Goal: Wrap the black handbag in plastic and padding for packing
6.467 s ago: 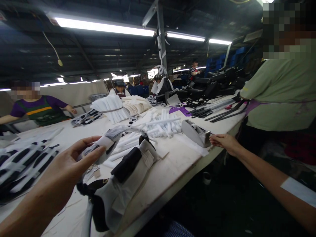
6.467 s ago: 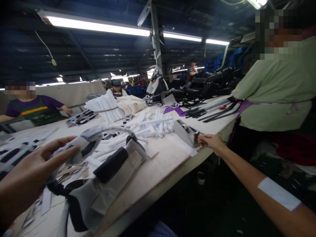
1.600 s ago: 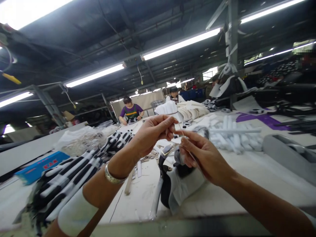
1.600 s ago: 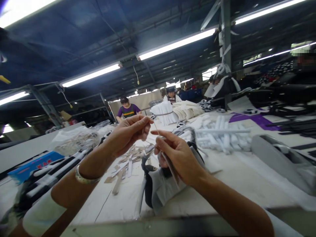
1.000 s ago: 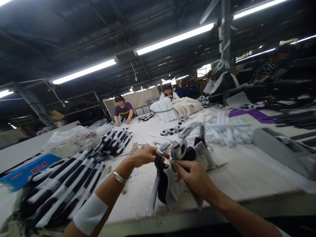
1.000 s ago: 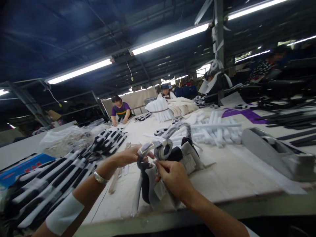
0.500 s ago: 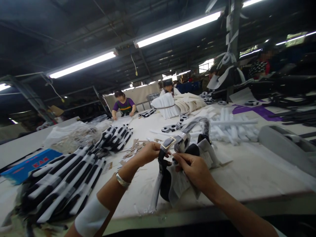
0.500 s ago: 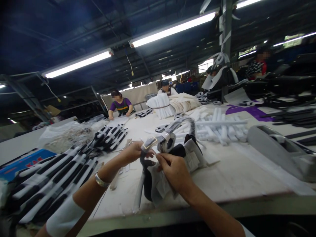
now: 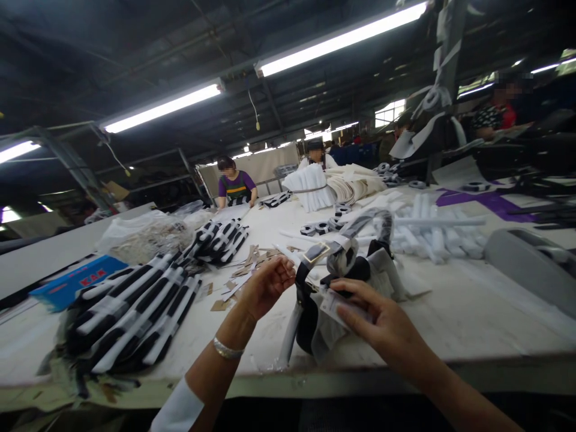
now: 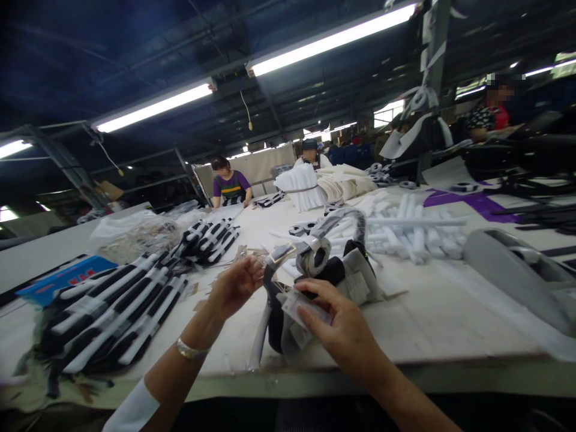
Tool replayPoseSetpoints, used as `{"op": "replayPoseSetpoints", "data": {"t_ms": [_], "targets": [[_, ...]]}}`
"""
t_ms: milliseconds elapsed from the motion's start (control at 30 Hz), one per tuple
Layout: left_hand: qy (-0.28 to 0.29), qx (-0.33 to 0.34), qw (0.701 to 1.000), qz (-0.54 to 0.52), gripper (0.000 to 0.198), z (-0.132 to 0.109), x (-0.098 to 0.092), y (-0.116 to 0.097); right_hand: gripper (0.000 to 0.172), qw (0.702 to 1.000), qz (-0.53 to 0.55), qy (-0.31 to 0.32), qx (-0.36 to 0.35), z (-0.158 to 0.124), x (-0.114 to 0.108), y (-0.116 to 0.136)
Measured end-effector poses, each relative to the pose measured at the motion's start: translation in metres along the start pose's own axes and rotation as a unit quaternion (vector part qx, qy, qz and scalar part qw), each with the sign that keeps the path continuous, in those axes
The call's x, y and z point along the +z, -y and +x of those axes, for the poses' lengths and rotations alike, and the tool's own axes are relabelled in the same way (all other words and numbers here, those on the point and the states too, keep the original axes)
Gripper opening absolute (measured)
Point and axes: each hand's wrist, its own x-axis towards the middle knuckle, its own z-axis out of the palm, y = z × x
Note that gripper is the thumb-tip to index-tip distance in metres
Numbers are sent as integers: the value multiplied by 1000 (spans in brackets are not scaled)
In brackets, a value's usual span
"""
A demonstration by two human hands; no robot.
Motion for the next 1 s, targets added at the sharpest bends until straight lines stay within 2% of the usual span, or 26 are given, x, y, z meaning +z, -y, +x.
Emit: {"op": "replayPoseSetpoints", "data": {"t_ms": [100,167,233,300,367,433,567,767,867,1000], "targets": [[-4,39,999,-12,24,-3,4,4,24,990,135,37,-5,-2,-2,5],[-5,61,998,1,34,-4,6,5,30,973,213,89,-31,1,-1,6],[-2,72,997,27,36,-4,7,4,41,960,237,137,-64,5,1,7],[2,77,995,55,32,-6,8,1,43,971,178,130,-95,11,5,11],[6,76,994,80,30,-8,7,-3,34,987,67,66,-131,17,10,16],[14,69,992,100,33,-11,5,-6,24,983,-31,5,-181,23,13,20],[50,44,986,150,26,-17,-2,-8,24,953,-121,5,-279,30,15,18],[144,-26,964,221,44,-25,-14,-7,18,887,-261,-16,-380,28,15,16],[130,11,967,219,50,-26,-15,-5,14,874,-281,-46,-394,32,17,23],[69,117,969,206,60,-23,-8,-1,12,891,-261,-69,-365,42,24,31]]}}
